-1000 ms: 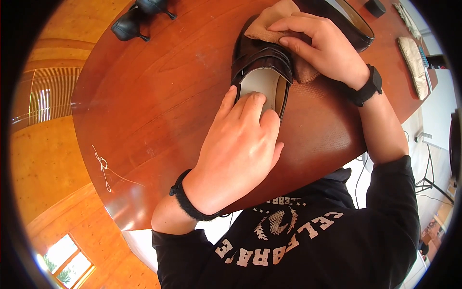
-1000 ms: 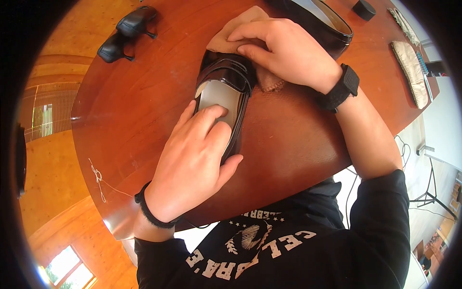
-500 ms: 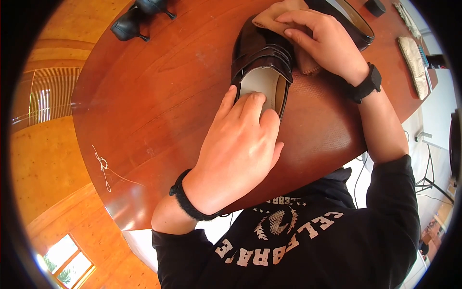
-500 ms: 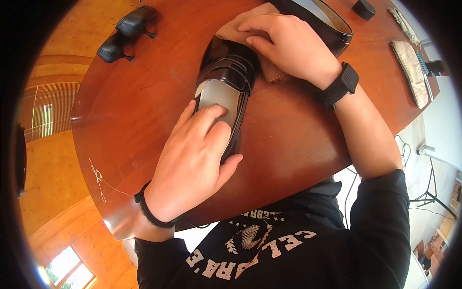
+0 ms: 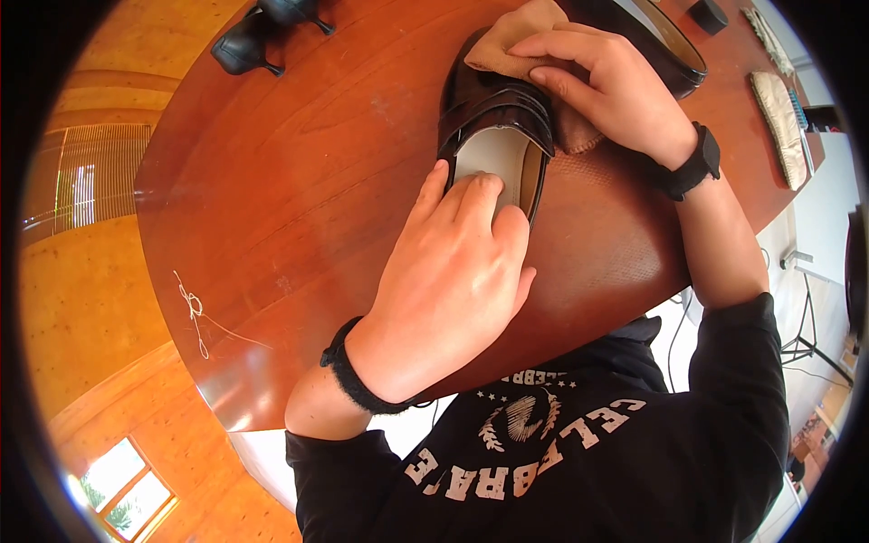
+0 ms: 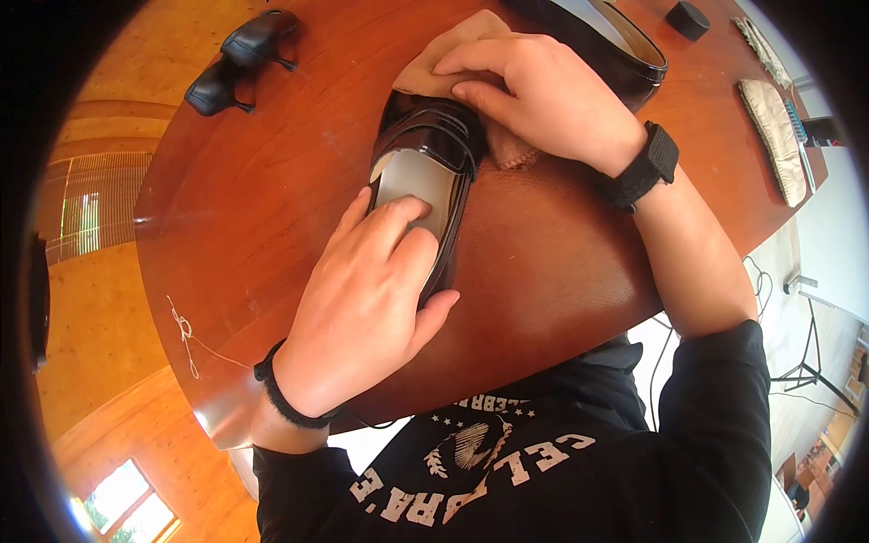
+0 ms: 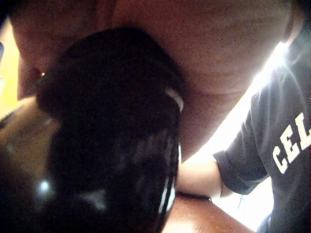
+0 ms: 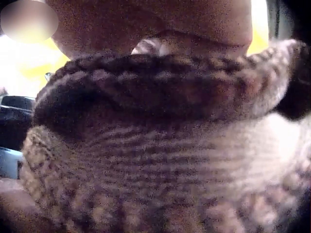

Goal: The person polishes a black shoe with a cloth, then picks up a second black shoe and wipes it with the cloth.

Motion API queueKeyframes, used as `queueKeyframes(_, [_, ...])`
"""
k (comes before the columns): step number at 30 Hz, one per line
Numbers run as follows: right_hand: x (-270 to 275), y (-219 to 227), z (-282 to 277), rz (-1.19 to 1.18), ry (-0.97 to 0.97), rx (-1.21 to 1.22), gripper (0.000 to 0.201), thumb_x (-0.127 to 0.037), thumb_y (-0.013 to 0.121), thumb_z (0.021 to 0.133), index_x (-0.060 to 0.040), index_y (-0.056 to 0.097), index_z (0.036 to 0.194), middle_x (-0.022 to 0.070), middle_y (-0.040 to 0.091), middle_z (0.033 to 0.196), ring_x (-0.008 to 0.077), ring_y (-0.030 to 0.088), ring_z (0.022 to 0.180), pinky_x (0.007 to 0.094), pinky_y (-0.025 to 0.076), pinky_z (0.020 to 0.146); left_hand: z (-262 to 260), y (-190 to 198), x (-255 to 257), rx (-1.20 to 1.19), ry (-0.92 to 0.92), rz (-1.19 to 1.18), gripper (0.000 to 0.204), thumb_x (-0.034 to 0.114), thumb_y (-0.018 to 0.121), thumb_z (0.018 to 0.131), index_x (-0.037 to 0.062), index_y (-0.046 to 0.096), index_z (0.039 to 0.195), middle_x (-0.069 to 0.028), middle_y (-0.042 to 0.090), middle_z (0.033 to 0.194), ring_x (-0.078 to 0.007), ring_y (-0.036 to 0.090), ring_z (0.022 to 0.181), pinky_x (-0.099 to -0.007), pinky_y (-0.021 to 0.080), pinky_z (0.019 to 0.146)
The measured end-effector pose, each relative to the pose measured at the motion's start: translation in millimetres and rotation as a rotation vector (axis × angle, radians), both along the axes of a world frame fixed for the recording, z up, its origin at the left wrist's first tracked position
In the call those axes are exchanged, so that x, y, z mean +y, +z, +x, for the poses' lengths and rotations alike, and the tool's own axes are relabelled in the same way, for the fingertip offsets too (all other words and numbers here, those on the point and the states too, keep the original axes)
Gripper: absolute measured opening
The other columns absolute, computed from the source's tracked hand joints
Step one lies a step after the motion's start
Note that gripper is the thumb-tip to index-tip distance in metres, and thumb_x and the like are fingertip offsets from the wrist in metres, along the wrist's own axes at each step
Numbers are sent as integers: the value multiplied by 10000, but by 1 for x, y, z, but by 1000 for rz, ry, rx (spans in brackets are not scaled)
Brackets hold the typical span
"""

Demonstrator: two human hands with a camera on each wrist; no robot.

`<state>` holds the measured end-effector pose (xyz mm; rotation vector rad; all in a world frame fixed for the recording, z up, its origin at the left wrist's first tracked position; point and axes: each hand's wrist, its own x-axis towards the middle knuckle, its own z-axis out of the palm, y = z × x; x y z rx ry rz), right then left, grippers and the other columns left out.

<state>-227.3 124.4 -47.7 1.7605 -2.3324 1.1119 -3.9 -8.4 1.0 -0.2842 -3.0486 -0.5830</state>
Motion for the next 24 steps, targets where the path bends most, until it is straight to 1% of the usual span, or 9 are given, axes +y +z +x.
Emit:
queueKeyframes(3, [1,2,-1,94,-127,-21,276,-127,669,956,-21,684,1211,163,716,1040,307,680,894,358,530,819,0,0,0,-7,-1,-1,379,119,836,717,-9,570,954,-195,572,1158,-397,606,1066,-557,434,1102])
queueKeyframes(6, [1,-2,-3,53,-88,21,276,-128,668,956,-22,684,1210,167,710,1057,314,678,895,359,529,819,0,0,0,-4,-1,2,376,123,835,719,-9,570,952,-196,571,1159,-396,607,1066,-554,429,1108])
queueKeyframes(9, [0,0,0,18,8,-71,275,-128,666,955,-25,687,1209,174,707,1070,321,677,903,365,529,820,1,0,0,-7,1,4,376,126,836,718,-8,569,947,-202,571,1163,-397,607,1071,-552,421,1113])
queueKeyframes(13, [2,3,-3,82,-122,-13,278,-117,660,957,-14,679,1215,172,710,1077,333,679,941,364,530,851,0,2,1,-4,5,15,381,153,835,720,-2,571,945,-207,567,1130,-388,608,1057,-557,414,1107])
queueKeyframes(14, [3,2,-6,108,-143,22,277,-87,656,954,-1,676,1216,165,711,1089,311,682,967,350,524,874,0,1,0,2,0,22,369,169,831,723,-1,580,932,-203,569,1104,-377,609,1037,-555,419,1097])
queueKeyframes(16, [2,4,-6,85,-86,-53,270,-34,641,947,13,670,1211,165,704,1118,284,675,1009,339,514,908,0,-5,0,16,16,23,351,203,824,729,2,598,907,-194,573,1052,-354,610,999,-550,430,1076])
queueKeyframes(18, [-1,8,3,32,-25,-104,240,-29,640,938,7,688,1170,176,705,1059,304,696,944,345,529,847,-1,-10,3,38,20,-19,293,232,785,747,2,625,834,-163,585,926,-309,603,952,-531,443,1051])
queueKeyframes(19, [-2,9,4,47,-3,-104,247,-13,634,940,11,684,1181,166,699,1068,283,688,961,331,519,862,0,-10,2,82,6,-34,224,212,722,762,5,638,774,-139,600,833,-287,608,910,-513,457,1031])
queueKeyframes(24, [-3,-1,3,59,-25,-153,247,4,607,963,21,674,1200,129,702,1093,208,661,1014,301,493,915,8,-18,-4,200,15,-112,190,178,636,778,-8,671,776,-142,630,788,-284,647,817,-502,478,1024])
